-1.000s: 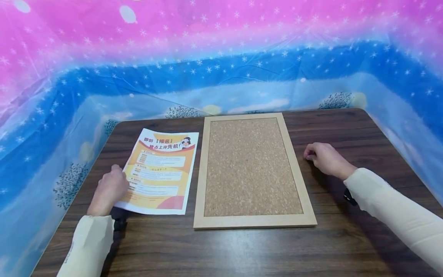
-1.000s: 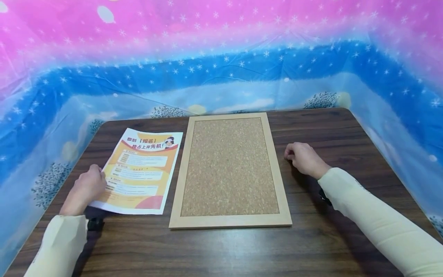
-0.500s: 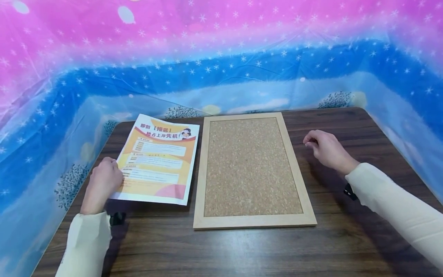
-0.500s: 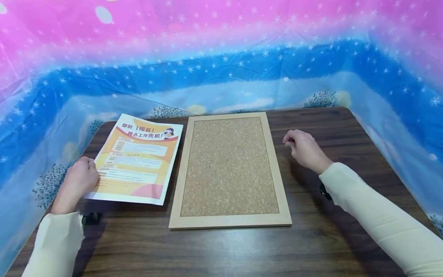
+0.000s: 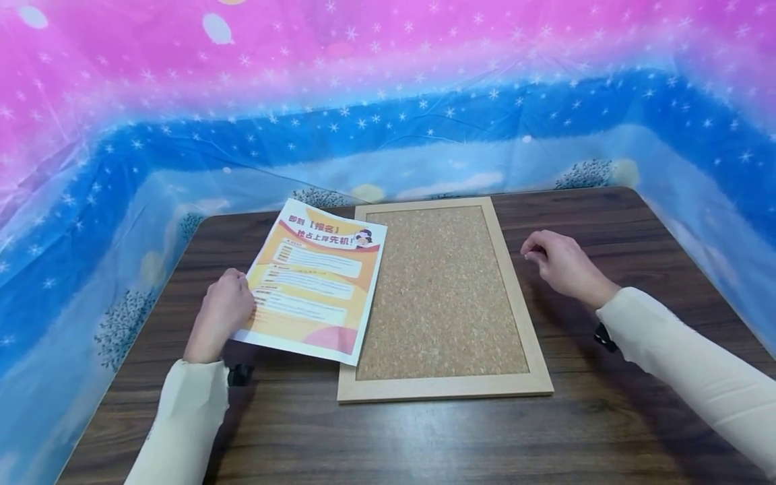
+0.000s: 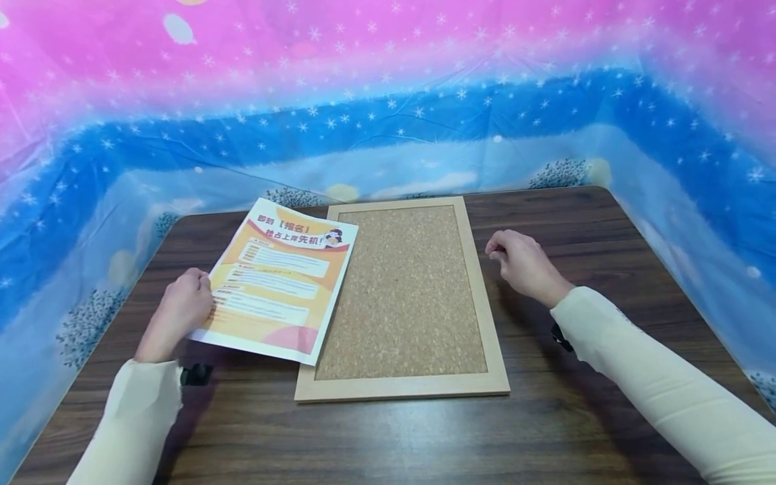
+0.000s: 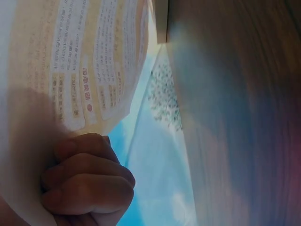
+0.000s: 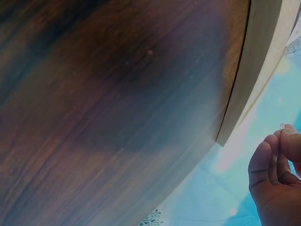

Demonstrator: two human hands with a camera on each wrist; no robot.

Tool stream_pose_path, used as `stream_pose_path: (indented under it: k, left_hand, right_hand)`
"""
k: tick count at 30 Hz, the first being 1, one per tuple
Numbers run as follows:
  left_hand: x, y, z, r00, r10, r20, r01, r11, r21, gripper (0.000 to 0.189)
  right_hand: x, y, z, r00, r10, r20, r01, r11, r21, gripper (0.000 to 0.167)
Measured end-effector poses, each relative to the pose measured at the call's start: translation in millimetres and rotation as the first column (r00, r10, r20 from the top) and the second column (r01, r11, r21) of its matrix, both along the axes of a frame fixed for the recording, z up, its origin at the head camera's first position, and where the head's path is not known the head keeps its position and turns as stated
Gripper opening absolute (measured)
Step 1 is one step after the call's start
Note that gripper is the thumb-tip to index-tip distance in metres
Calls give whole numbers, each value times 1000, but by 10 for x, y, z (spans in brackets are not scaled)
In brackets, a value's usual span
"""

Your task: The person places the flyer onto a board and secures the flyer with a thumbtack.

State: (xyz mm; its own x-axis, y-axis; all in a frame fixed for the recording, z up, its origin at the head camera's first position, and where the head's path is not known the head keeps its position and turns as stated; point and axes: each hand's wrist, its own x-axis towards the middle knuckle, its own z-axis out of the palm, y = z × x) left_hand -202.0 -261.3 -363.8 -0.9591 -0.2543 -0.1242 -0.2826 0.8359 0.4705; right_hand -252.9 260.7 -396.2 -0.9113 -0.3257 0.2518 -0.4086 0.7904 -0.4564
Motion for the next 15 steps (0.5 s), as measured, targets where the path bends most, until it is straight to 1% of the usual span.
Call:
stream_pose_path:
  k: [3, 8, 11, 15]
  left_hand:
    - [-38, 100, -44, 1000, -18, 4, 18, 1000, 7, 41]
    - [-85, 263, -117, 996, -83, 26, 83, 997, 0, 41]
    - [-99, 360, -153, 990, -132, 42, 132, 991, -6, 40]
    - [-95, 489, -189, 979, -197, 62, 196, 980, 14, 42]
  right_hand:
    - [7, 27, -12, 1000, -1, -3, 1, 1000, 6, 14]
    - [11, 60, -25, 1000, 4, -8, -4, 1000, 20, 16]
    - [1, 64, -25, 1000, 4, -8, -4, 1000, 22, 16]
    - [-36, 64, -10, 1000, -7, 6, 7, 1000, 19, 16]
